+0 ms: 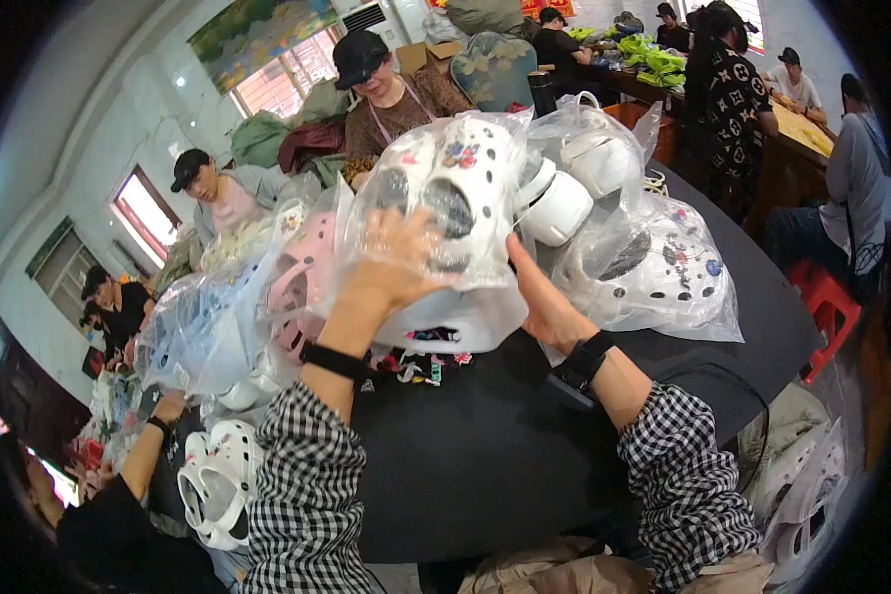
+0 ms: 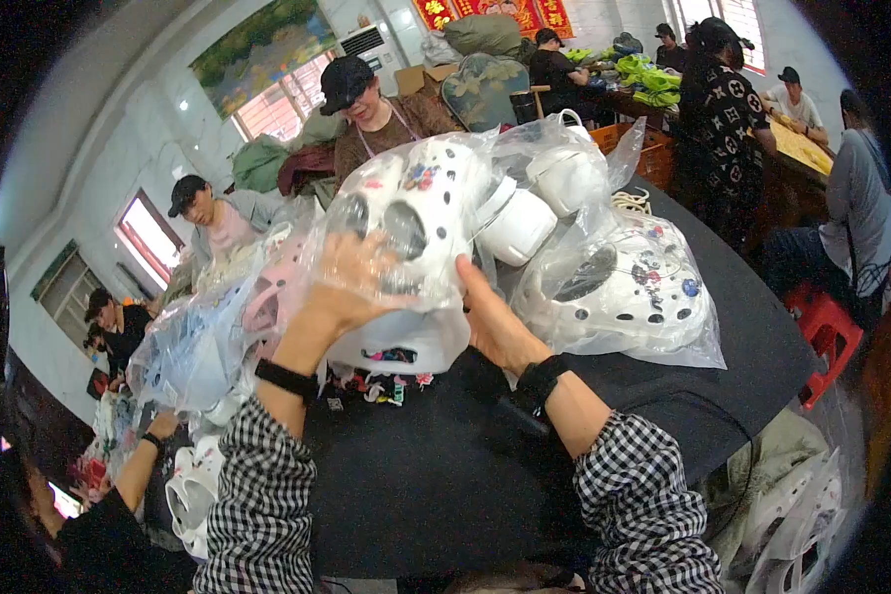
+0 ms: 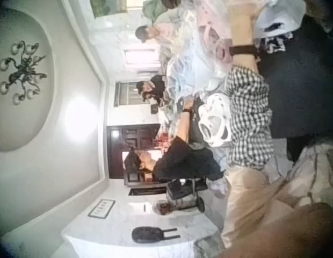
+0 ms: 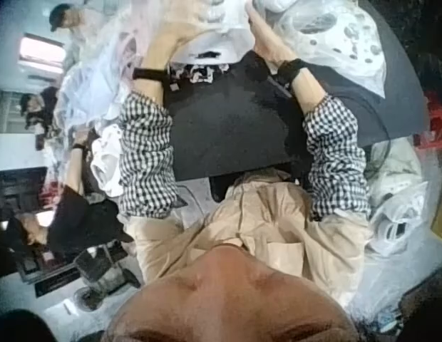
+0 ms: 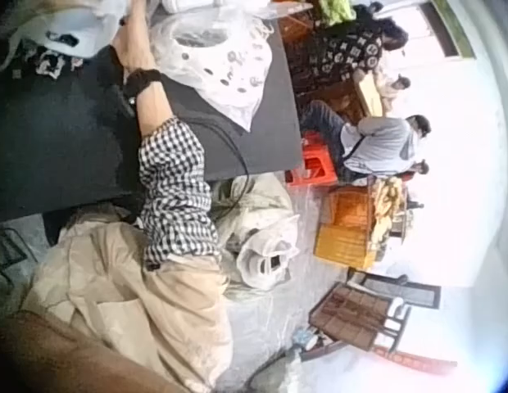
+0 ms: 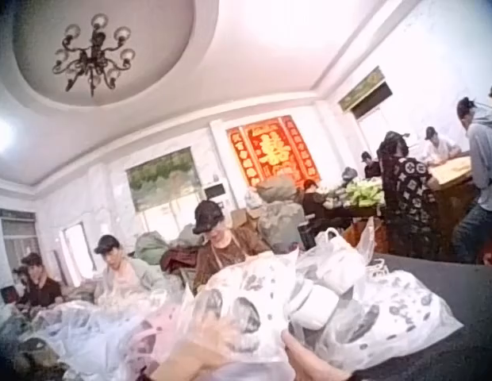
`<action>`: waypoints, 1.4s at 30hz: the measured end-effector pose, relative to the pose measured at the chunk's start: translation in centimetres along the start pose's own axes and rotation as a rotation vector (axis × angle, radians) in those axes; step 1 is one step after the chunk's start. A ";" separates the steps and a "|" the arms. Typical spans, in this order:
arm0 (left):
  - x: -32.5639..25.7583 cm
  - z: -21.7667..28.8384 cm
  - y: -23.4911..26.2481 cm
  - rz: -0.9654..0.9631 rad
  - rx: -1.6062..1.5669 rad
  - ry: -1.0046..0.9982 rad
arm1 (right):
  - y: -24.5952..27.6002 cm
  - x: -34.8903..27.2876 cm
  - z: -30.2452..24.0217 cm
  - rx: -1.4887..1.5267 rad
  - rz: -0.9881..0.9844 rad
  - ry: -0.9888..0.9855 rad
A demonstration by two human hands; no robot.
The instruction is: Attaching decorative charms to clogs and bagging them.
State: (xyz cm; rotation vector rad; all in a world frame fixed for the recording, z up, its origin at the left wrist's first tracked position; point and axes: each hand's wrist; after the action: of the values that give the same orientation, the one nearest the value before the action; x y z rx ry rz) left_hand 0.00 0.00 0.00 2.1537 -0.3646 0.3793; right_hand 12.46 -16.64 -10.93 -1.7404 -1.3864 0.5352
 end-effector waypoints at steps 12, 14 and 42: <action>-5.0 1.6 1.1 0.114 0.029 0.128 | -1.2 -0.1 2.1 -0.353 0.045 0.174; -5.7 1.6 1.2 0.162 0.049 0.102 | -1.4 -0.1 2.3 -0.421 -0.036 0.162; -26.7 11.8 12.9 0.179 0.134 -0.328 | -13.7 -4.2 -9.0 -1.274 -0.259 -0.564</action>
State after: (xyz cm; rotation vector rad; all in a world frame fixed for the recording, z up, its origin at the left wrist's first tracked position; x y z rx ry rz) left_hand -27.73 -13.73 -7.77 2.3252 -0.7389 0.1506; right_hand 9.95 -22.95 4.58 -2.3562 -2.6680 -0.1121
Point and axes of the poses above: each hand's wrist, its own x-axis towards the middle knuckle, its own y-axis out of the back of the hand, z = x × y, and after that the axes turned 11 degrees about x, right-handed
